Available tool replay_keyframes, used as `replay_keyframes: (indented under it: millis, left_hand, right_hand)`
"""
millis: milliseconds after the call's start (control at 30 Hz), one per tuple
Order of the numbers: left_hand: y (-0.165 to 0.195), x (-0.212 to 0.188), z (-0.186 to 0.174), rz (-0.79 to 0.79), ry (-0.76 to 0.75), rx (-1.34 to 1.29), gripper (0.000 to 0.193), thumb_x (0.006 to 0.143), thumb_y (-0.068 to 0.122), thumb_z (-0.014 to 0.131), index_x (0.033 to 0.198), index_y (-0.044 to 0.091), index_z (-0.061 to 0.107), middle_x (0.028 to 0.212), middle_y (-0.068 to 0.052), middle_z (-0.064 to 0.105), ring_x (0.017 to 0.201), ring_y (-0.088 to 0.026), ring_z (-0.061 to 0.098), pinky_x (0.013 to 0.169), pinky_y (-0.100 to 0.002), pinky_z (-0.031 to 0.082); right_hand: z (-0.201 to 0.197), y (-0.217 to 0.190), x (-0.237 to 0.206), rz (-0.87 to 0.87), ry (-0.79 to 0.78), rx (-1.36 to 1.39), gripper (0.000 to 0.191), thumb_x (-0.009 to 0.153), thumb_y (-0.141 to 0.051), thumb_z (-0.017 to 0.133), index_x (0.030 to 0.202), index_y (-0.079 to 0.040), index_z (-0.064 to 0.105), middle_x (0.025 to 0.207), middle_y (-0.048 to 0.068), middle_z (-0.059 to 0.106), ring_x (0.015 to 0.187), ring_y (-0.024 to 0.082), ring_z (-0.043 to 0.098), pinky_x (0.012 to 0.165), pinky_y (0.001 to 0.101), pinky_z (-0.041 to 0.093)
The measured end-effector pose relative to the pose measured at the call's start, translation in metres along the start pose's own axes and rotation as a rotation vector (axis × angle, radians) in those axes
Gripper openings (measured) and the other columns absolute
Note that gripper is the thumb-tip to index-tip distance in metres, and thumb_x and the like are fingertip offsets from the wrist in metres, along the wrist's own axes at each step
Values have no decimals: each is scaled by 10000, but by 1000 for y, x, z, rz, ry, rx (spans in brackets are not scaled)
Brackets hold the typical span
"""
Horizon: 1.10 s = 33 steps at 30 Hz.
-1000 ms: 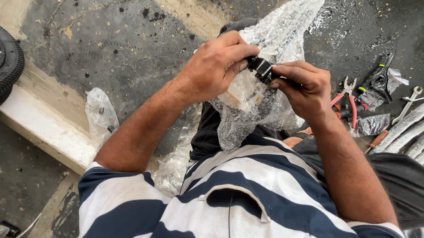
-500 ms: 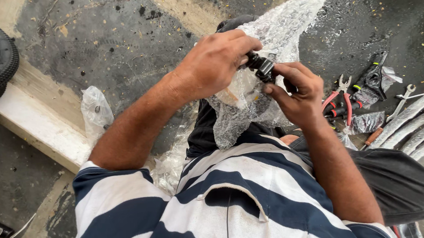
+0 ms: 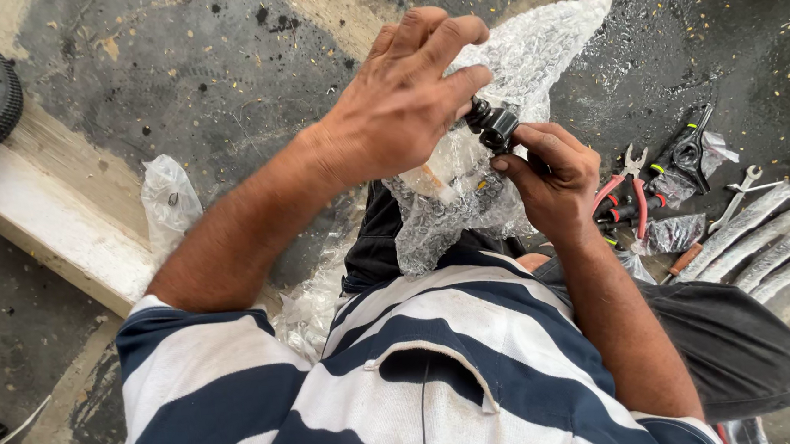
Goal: The person sits on the ground and assembles a black bicycle component, fitting small clamps and bolts onto a tube. They use pliers to grip and turn fasteners, tap parts with a hammer, and tighten fittings with a hex key while holding the assembly on bubble wrap on their lap.
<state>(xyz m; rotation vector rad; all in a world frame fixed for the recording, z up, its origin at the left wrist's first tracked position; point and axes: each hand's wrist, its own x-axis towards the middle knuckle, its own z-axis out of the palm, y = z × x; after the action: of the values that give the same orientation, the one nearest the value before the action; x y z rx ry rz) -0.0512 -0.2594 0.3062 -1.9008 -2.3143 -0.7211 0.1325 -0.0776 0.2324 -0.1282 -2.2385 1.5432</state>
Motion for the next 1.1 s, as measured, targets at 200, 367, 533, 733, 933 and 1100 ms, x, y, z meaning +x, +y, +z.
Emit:
replay_keyframes:
  millis: [200,367,533,733,933,1100]
  left_hand:
    - [-5,0,7,-54,-28,-94,191,1037,237,736,1171,107,694,1422,-107,521,1373,-310,471,1150,-481,436]
    - [-7,0,5,-84,-91,-228,429,1002,296,785,1370,125,647,1438,-115,526,1355,-343,475,1130,-500,433]
    - [-5,7,-3,-38,-166,-209,685,767,386,893,1370,177,644,1467,-176,471,1351,-401,430,1084,-527,414]
    - [4,26,-8,-79,-299,-176,746,669,424,944,1303,160,653,1393,-148,474,1258,-378,461,1025,-531,428]
    - [-26,29,-10,-73,-356,-480,602,707,443,970,1146,127,707,1308,-138,461,1278,-349,446,1040,-463,428]
    - [-29,9,-3,-120,-230,-516,530,811,424,922,1182,112,707,1365,-123,474,1303,-309,488,1103,-448,451]
  right_hand:
    - [0,2,-3,29,15,-14,333,876,7,878,1167,14,714,1059,79,716,768,60,557,636,224,447]
    - [-1,2,-2,32,5,-21,330,890,1,871,1181,7,716,1075,78,720,779,58,571,640,226,447]
    - [-5,-2,0,12,-23,-63,338,878,0,872,1181,0,724,1046,91,716,723,62,542,617,228,430]
    - [-11,-15,10,-25,-69,-59,278,978,9,829,1226,-8,706,1093,83,719,849,60,644,703,221,515]
    - [-8,-25,24,7,-7,-75,338,870,-34,901,1144,-20,703,1035,63,713,709,54,479,625,236,417]
    - [-29,28,11,170,174,247,230,945,-70,804,1133,-34,677,1035,8,669,756,39,529,683,198,445]
